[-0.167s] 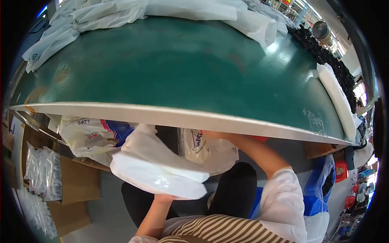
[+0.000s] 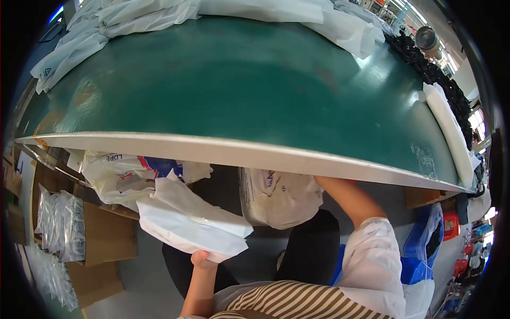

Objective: Packaging black electronic cables into small white plastic bags at a factory workstation.

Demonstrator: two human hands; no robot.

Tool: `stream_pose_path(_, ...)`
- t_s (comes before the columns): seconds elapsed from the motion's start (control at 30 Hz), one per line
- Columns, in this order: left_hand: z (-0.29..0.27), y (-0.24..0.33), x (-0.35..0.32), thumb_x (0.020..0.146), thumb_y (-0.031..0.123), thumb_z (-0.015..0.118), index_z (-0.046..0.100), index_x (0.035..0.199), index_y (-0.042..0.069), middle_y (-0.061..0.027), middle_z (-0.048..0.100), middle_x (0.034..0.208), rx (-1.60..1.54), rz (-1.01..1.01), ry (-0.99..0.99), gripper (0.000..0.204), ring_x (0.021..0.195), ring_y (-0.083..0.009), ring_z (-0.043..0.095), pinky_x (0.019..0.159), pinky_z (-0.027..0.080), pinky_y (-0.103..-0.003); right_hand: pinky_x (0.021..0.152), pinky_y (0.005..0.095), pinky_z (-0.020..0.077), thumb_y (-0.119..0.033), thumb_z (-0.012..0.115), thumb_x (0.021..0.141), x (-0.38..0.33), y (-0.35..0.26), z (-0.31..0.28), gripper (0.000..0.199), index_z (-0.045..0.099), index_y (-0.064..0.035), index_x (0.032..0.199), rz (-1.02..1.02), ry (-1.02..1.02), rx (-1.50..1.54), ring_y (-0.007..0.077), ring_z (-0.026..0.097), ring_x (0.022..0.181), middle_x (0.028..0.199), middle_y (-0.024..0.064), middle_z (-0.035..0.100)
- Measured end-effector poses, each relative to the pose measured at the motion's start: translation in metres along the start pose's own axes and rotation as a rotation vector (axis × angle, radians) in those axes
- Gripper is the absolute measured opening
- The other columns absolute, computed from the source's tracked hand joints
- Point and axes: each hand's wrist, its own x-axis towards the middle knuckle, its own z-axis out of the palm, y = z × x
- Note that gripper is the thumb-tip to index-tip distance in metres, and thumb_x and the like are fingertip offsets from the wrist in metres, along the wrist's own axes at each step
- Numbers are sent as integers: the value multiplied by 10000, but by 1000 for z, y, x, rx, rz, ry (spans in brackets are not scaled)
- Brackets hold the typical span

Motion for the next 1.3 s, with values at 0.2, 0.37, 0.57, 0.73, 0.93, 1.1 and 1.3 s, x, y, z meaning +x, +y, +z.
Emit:
stream_pose_path(0.2, -18, 19, -16, 699, 323, 796, 314, 1484, 36, -160, 474, 1421, 161, -60, 132, 965, 1311, -323, 479, 1087, 414, -445, 1068, 443, 412, -331, 663, 883, -42, -66, 35, 464, 603, -93, 1276, 13, 100, 176, 290, 583, 1214, 1303, 252, 585)
stream_pose_path(0.37, -17, -5, -20, 680, 295, 815, 315, 1480, 31, -156, 474, 1422, 188, -106, 166, 980, 1316, -323, 474, 1094, 403, -460, 1078, 429, 400, -291, 671, 870, -15, -120, 26, 484, 576, -100, 1304, 62, 184, 291, 301, 561, 1232, 1319, 237, 571)
stream_pose_path(0.57, -17, -5, -25, 613, 177, 868, 328, 1462, 20, -143, 496, 1379, 237, -189, 166, 1018, 1292, -310, 482, 1091, 392, -451, 1090, 412, 385, -244, 681, 855, -30, -121, 26, 519, 543, -108, 1336, 86, 273, 456, 315, 534, 1254, 1340, 219, 554)
stream_pose_path(0.73, -11, -9, -23, 590, 220, 861, 373, 1440, 35, -138, 537, 1339, 337, -264, 135, 998, 1267, -315, 517, 1080, 412, -457, 1100, 398, 373, -204, 689, 842, -22, -91, -7, 557, 515, -115, 1363, 125, 352, 578, 327, 511, 1272, 1356, 203, 540)
stream_pose_path(0.93, -7, -7, -22, 598, 179, 866, 380, 1430, 25, -135, 539, 1331, 299, -240, 154, 976, 1256, -305, 523, 1072, 417, -444, 1113, 381, 358, -156, 699, 827, -99, -60, 3, 610, 482, -124, 1396, 134, 449, 734, 341, 484, 1294, 1376, 185, 523)
stream_pose_path(1.1, -18, -25, -15, 626, 102, 859, 378, 1429, 11, -133, 540, 1326, 222, -254, 142, 940, 1251, -285, 525, 1064, 415, -425, 1123, 367, 346, -117, 707, 814, -126, -25, -16, 659, 455, -131, 1423, 195, 552, 830, 353, 462, 1313, 1393, 170, 509)
stream_pose_path(1.3, -10, -10, -11, 636, 65, 839, 388, 1422, 1, -134, 555, 1315, 236, -256, 215, 909, 1243, -282, 538, 1061, 418, -414, 1003, 437, 435, -302, 864, 692, -222, -85, -198, 759, 538, -6, 1310, 291, 739, 389, 374, 576, 1139, 1204, 193, 613)
